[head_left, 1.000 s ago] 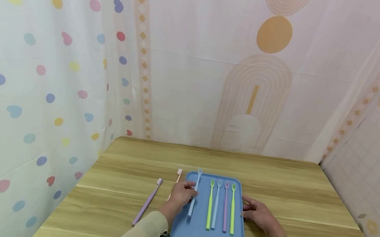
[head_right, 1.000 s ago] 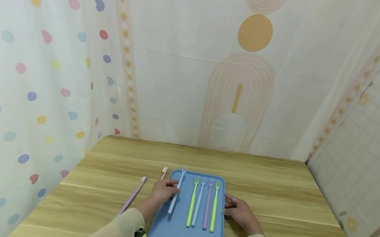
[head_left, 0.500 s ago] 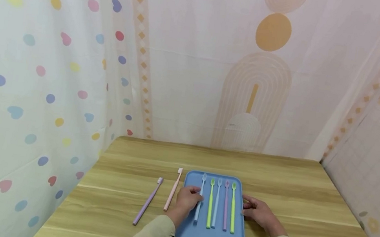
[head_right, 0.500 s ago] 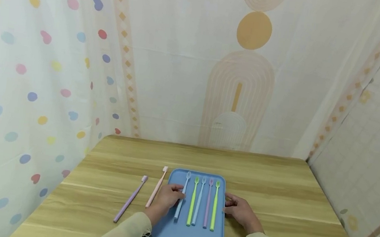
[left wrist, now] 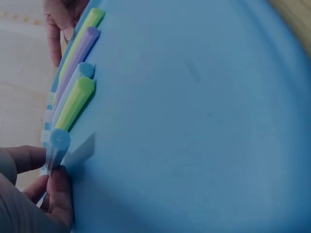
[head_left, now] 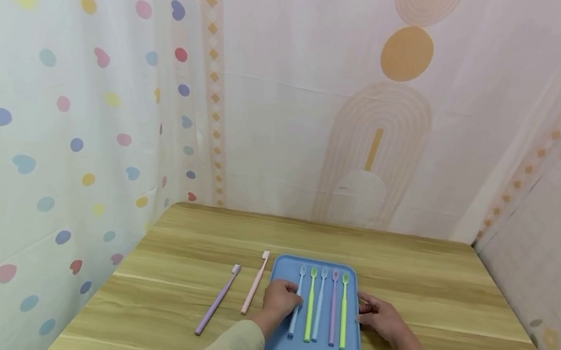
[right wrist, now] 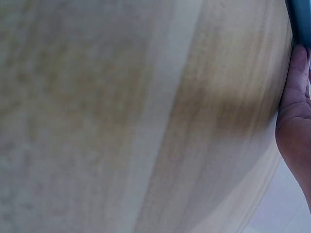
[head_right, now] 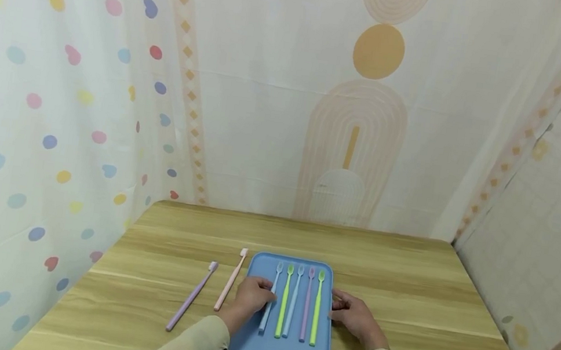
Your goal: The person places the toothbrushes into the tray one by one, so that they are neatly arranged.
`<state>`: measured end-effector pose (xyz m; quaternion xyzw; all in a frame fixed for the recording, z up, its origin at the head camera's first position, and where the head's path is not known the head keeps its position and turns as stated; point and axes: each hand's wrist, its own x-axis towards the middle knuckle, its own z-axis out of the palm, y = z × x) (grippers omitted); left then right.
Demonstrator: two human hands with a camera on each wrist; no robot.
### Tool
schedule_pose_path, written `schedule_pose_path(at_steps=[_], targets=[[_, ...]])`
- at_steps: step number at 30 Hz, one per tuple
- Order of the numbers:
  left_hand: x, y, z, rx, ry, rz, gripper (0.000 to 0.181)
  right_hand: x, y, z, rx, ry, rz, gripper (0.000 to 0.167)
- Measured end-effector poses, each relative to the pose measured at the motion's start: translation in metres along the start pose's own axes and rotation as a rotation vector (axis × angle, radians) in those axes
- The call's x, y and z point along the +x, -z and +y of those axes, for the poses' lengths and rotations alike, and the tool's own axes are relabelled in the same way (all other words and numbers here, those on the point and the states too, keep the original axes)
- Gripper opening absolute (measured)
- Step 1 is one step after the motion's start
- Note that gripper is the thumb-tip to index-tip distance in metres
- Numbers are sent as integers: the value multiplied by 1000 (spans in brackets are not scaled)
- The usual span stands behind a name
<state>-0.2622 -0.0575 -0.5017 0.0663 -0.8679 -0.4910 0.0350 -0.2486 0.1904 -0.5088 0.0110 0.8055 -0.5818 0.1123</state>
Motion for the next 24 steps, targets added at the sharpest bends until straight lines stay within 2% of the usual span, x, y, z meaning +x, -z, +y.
schedule_pose_path(at_steps=[7,12,16,19,23,24], targets=[[-3,0,0,28,-28,-48,18,-1,0,2,9,4,1,60],[-2,-2,-2,29,-70,-35,18,-1,1,2,0,2,7,60],[-1,3,-3,24,-125,-11,22,-2,1,2,1,0,5,60],[5,11,-4,3,-168,-15,25,-2,0,1,6,9,-1,60],[20,25,-8,-14,-208,-36,28,-1,0,1,18,20,-6,61],[23,28,-12,-25,-244,-26,27,-1,0,1,20,21,-6,61]])
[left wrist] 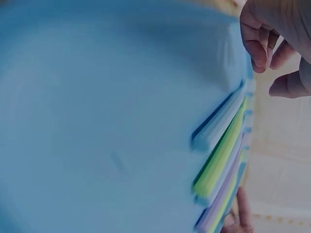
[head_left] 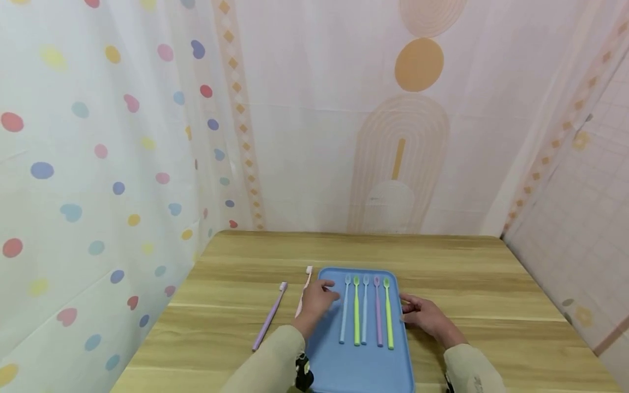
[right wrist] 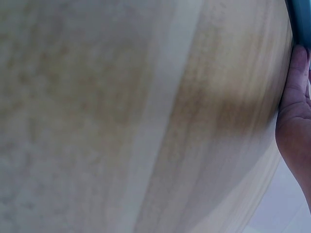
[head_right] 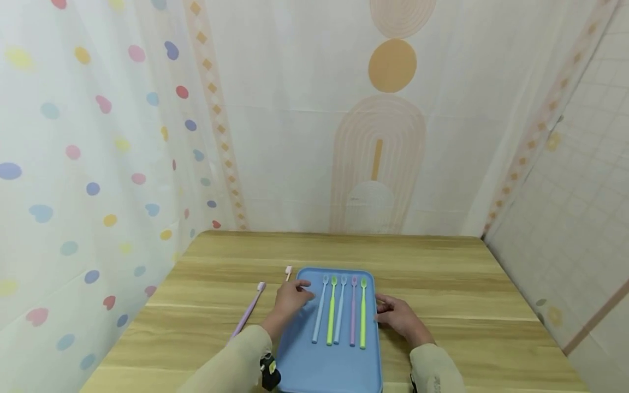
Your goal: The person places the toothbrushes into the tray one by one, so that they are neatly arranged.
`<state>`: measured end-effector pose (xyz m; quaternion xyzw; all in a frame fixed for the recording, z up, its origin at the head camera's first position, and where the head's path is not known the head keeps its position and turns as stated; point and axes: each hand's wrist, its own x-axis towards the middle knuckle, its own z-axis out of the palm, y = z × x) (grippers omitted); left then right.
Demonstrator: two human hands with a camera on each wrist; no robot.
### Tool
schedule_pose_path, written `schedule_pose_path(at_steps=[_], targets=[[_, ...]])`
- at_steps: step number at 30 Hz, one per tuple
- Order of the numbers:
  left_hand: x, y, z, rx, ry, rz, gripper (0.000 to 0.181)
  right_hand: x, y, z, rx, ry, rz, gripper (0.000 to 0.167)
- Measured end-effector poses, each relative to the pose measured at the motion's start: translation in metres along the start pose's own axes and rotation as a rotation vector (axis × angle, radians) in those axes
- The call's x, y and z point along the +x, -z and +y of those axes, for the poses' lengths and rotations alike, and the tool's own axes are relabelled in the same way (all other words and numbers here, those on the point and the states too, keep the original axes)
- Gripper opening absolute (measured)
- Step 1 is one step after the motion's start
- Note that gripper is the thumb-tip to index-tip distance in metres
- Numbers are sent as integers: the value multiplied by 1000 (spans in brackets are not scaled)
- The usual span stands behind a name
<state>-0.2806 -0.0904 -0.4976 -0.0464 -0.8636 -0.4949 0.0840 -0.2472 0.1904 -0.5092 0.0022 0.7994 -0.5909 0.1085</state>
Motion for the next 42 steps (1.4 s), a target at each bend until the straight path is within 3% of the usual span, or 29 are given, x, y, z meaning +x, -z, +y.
schedule_pose_path(at_steps=[3,8,14,17,20,23,28,37,42], targets=[[7,14,-5,-17,-17,18,29,0,1,0,-7,-2,2,61],[17,50,-14,-11,57,16,34,2,-1,2,-4,4,-13,62],[20,110,-51,85,122,-5,39,4,-7,3,-13,-7,-9,59],[16,138,-69,91,171,-24,40,5,-8,1,-22,-13,-12,60],[10,155,-82,28,225,-47,43,7,-7,1,-30,-12,-10,60],[4,161,-91,-59,281,-85,46,5,-7,3,-26,-18,-12,61],[0,156,-95,-145,327,-162,47,3,-5,7,3,-10,-18,62],[0,146,-93,-150,280,-293,45,2,-4,2,-8,-17,3,61],[0,144,-95,-191,290,-278,46,3,-3,0,-16,-11,0,60]])
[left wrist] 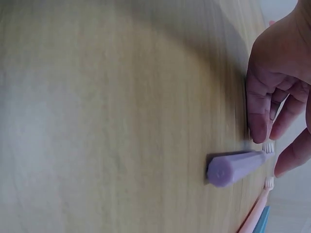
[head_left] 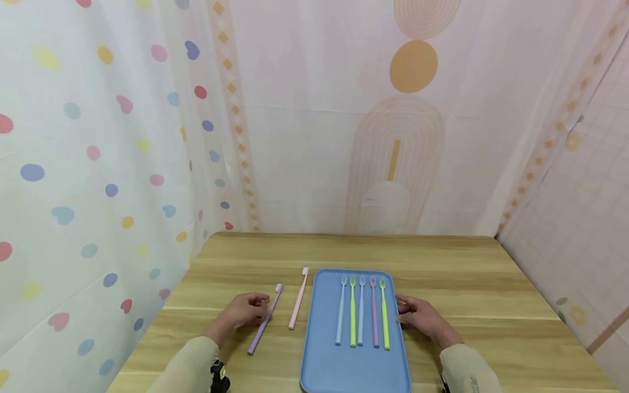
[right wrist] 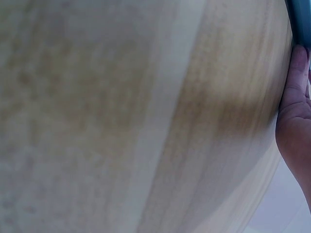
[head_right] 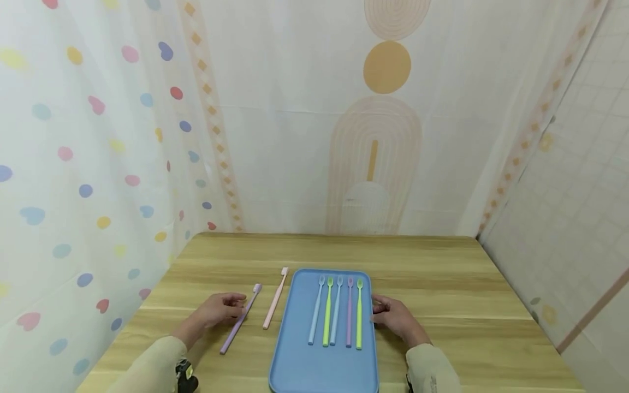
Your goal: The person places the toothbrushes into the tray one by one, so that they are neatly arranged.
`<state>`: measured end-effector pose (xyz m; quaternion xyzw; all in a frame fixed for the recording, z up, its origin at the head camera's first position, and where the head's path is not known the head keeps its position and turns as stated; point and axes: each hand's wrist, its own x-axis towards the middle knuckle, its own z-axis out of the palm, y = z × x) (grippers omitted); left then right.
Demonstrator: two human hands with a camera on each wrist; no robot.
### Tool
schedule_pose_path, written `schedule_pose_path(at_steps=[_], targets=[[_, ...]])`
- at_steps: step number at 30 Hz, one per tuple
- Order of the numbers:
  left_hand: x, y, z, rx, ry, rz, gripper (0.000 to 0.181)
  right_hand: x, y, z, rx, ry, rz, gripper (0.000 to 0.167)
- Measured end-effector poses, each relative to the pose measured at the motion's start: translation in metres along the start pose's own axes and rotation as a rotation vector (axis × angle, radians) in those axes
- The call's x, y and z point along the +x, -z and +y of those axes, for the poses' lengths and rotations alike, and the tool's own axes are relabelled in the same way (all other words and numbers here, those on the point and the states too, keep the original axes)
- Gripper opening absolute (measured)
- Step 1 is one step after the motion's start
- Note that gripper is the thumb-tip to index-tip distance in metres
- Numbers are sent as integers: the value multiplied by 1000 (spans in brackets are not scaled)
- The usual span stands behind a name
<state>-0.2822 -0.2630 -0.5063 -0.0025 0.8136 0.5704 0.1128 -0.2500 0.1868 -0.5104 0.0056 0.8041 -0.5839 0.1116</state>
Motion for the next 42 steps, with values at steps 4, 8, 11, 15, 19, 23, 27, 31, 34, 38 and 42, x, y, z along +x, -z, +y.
schedule_pose_path(at_steps=[4,8,11,15,19,23,27,31,34,38,42], targets=[[-1,1,0,-4,5,-13,46,1,0,-1,12,2,-10,61],[-3,4,-1,-6,12,-43,47,1,-1,-1,21,0,-12,61],[-3,5,-2,-4,18,-55,48,2,-2,-2,25,-4,-12,61],[-3,6,-4,-1,15,-56,49,2,-3,-3,19,-1,-10,60],[-3,5,-5,-1,13,-55,49,2,-3,-3,21,5,-13,61],[-3,5,-4,-3,10,-56,49,3,-3,-2,28,14,-23,63],[-5,5,-4,0,-5,-71,48,3,-3,-1,15,2,-18,63],[-4,5,-4,14,-14,-76,47,4,-3,-1,13,-5,-8,62],[-5,5,-3,21,-18,-76,46,4,-3,0,14,-2,-4,62],[-5,5,-2,27,-22,-75,45,4,-3,0,3,-9,-2,62],[-5,4,-3,43,-13,-66,45,3,-3,0,0,1,-16,62]])
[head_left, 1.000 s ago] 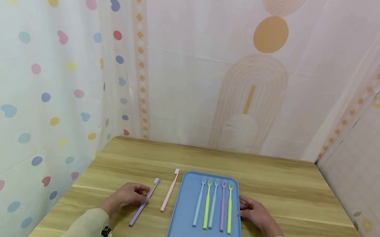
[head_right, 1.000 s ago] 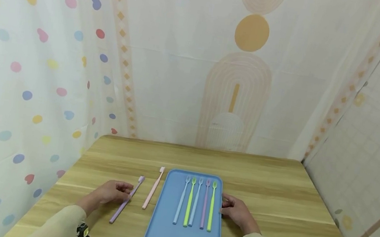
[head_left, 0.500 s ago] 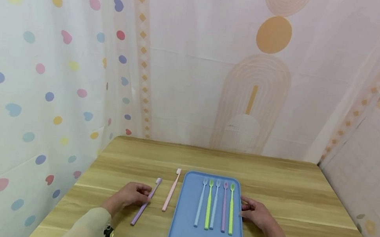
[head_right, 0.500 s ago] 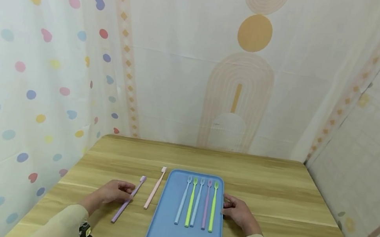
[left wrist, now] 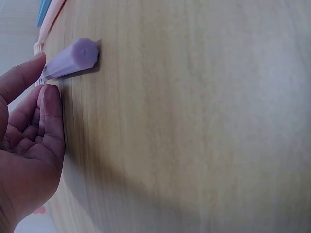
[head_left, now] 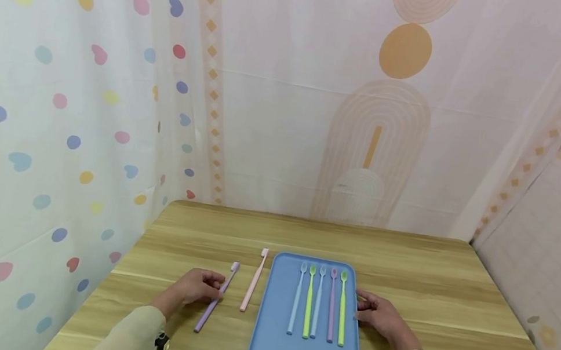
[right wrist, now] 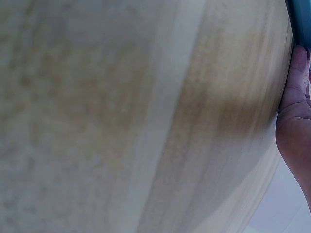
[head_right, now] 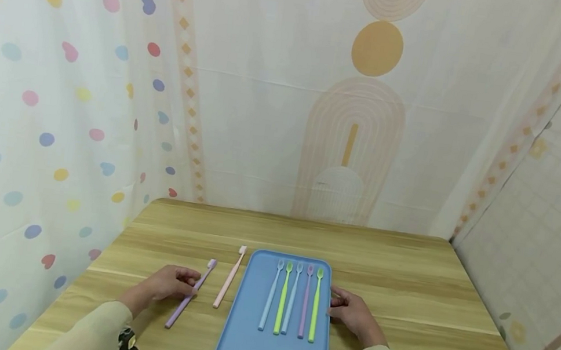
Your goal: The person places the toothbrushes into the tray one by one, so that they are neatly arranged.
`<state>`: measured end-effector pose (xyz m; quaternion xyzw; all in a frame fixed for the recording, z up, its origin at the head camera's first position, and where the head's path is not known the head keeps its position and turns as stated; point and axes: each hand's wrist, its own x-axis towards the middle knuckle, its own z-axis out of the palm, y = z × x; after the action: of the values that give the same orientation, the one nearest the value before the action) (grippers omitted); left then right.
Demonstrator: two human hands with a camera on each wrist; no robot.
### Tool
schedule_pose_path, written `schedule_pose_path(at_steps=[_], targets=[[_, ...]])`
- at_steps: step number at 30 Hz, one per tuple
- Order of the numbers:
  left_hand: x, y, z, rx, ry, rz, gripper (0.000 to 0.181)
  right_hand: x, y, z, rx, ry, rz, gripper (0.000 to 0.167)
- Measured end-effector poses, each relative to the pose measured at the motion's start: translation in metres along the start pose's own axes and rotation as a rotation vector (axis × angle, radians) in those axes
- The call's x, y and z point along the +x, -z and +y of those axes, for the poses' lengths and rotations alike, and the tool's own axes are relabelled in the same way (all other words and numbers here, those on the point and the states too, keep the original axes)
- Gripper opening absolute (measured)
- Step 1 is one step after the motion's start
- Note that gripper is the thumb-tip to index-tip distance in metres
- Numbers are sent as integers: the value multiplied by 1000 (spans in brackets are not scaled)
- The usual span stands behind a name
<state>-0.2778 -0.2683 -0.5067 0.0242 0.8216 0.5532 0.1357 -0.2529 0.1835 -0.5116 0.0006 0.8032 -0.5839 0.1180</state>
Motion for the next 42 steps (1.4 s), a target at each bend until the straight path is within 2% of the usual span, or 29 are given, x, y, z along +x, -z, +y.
schedule_pose_path(at_steps=[9,18,23,32,36,42], targets=[[-1,-6,6,55,-6,25,39,0,1,0,1,-6,-3,62],[-4,-23,1,190,26,214,22,-3,-3,6,9,-18,7,61],[-4,-27,3,229,15,246,18,-6,-3,7,3,-23,8,61],[7,-18,11,165,29,350,21,-4,-1,5,23,15,-34,62],[11,-14,18,179,35,377,25,-2,0,3,21,11,-33,62],[19,-16,32,93,22,382,29,2,0,2,3,-7,3,60]])
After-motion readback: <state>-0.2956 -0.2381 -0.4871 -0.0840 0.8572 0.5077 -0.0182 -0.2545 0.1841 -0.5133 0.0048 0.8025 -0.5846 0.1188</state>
